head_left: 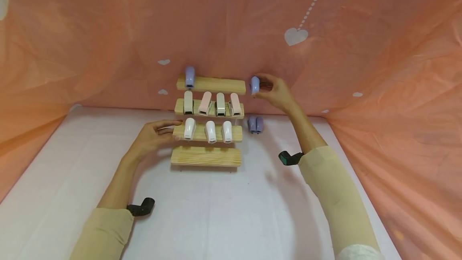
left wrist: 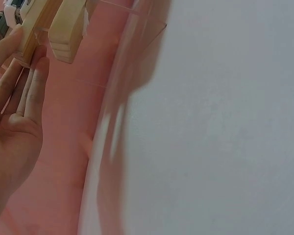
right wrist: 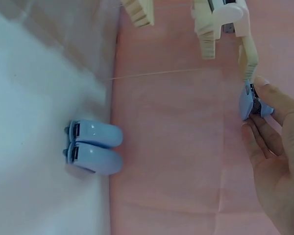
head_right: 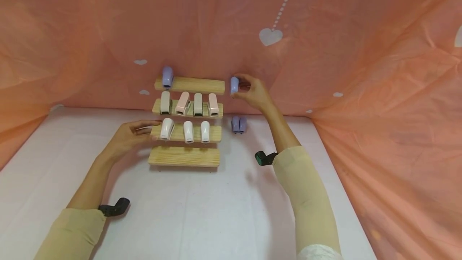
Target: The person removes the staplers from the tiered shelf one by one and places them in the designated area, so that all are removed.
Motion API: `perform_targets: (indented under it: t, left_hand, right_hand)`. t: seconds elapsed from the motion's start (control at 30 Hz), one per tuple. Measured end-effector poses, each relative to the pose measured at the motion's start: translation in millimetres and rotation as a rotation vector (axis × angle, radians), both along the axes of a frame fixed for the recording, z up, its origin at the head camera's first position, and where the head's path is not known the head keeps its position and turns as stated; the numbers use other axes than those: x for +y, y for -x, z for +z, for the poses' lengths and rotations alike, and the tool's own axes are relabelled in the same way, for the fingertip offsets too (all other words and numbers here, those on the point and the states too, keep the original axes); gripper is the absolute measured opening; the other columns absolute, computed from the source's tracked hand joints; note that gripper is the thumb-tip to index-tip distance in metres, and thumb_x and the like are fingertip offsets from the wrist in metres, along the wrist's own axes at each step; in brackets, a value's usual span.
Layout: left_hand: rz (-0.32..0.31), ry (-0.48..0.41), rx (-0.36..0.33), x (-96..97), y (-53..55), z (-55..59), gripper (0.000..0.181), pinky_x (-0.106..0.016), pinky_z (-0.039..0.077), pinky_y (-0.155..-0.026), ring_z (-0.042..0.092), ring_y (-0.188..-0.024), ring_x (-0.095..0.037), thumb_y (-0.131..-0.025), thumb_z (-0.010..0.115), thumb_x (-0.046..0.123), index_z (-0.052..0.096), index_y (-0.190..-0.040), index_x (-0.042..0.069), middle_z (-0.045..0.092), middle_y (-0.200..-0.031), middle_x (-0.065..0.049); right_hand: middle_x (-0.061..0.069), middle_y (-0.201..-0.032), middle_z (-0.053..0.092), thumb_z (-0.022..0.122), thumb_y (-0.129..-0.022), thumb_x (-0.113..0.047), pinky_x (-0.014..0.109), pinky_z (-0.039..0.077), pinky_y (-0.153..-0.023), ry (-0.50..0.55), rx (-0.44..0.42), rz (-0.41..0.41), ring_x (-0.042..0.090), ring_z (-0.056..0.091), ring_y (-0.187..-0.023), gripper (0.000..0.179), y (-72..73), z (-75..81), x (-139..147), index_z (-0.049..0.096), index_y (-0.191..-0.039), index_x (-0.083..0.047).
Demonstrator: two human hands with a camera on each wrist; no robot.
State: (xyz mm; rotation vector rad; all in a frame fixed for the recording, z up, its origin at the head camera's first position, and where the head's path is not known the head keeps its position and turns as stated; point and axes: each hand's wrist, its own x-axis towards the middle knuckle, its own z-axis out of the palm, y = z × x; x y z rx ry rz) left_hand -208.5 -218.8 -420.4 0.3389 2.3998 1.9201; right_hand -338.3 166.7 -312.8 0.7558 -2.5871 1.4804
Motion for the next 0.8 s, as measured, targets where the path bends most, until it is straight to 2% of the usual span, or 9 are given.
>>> perform_targets:
  t: [0.07,0.27,0.33,0.57,0.8]
  left_hand:
    - [0.008,0.01,-0.003,0.6,-0.8,-0.2,0.053,-0.019,0.05,-0.093,0.059,-0.114,-0.007,-0.087,0.078,0.01,0.059,-0.134,-0.003,0.06,-0.135,-0.011]
    - [0.009,0.015,-0.005,2.4,-1.6,1.5,0.053,-0.02,0.05,-0.094,0.058,-0.118,-0.013,-0.086,0.078,0.012,0.059,-0.134,-0.001,0.057,-0.138,-0.017]
    - [0.01,0.022,-0.002,2.3,-1.2,2.0,0.052,-0.02,0.05,-0.093,0.058,-0.118,-0.015,-0.086,0.078,0.011,0.06,-0.134,-0.001,0.057,-0.138,-0.018]
    - [0.009,0.042,0.001,0.7,-3.1,0.9,0.051,-0.019,0.05,-0.093,0.056,-0.122,-0.027,-0.087,0.077,0.008,0.059,-0.133,-0.003,0.054,-0.14,-0.018]
    - [0.001,0.033,-0.007,1.7,-2.8,0.7,0.053,-0.019,0.049,-0.094,0.053,-0.127,-0.033,-0.087,0.077,0.01,0.058,-0.135,-0.001,0.054,-0.141,-0.017]
  right_hand:
    - [0.02,-0.129,0.06,0.081,-0.079,0.001,0.04,0.047,-0.103,0.002,-0.011,-0.007,0.032,0.059,-0.117,0.062,-0.4,-3.3,3.4,0.056,-0.136,0.002]
    - [0.023,-0.13,0.059,0.08,-0.078,0.005,0.044,0.046,-0.104,0.013,-0.003,-0.019,0.035,0.058,-0.117,0.063,-3.0,-15.9,15.6,0.055,-0.135,0.005]
    - [0.025,-0.13,0.058,0.079,-0.078,0.006,0.046,0.045,-0.104,0.012,-0.008,-0.027,0.037,0.057,-0.117,0.062,-6.4,-18.8,18.8,0.055,-0.135,0.006]
    - [0.03,-0.133,0.055,0.074,-0.081,0.009,0.053,0.042,-0.105,0.0,-0.067,-0.043,0.043,0.054,-0.121,0.059,-34.7,-14.0,19.5,0.051,-0.135,0.012]
    - [0.035,-0.132,0.053,0.071,-0.081,0.013,0.054,0.042,-0.105,0.002,-0.065,-0.038,0.047,0.054,-0.12,0.057,-39.7,-30.8,34.4,0.05,-0.134,0.017]
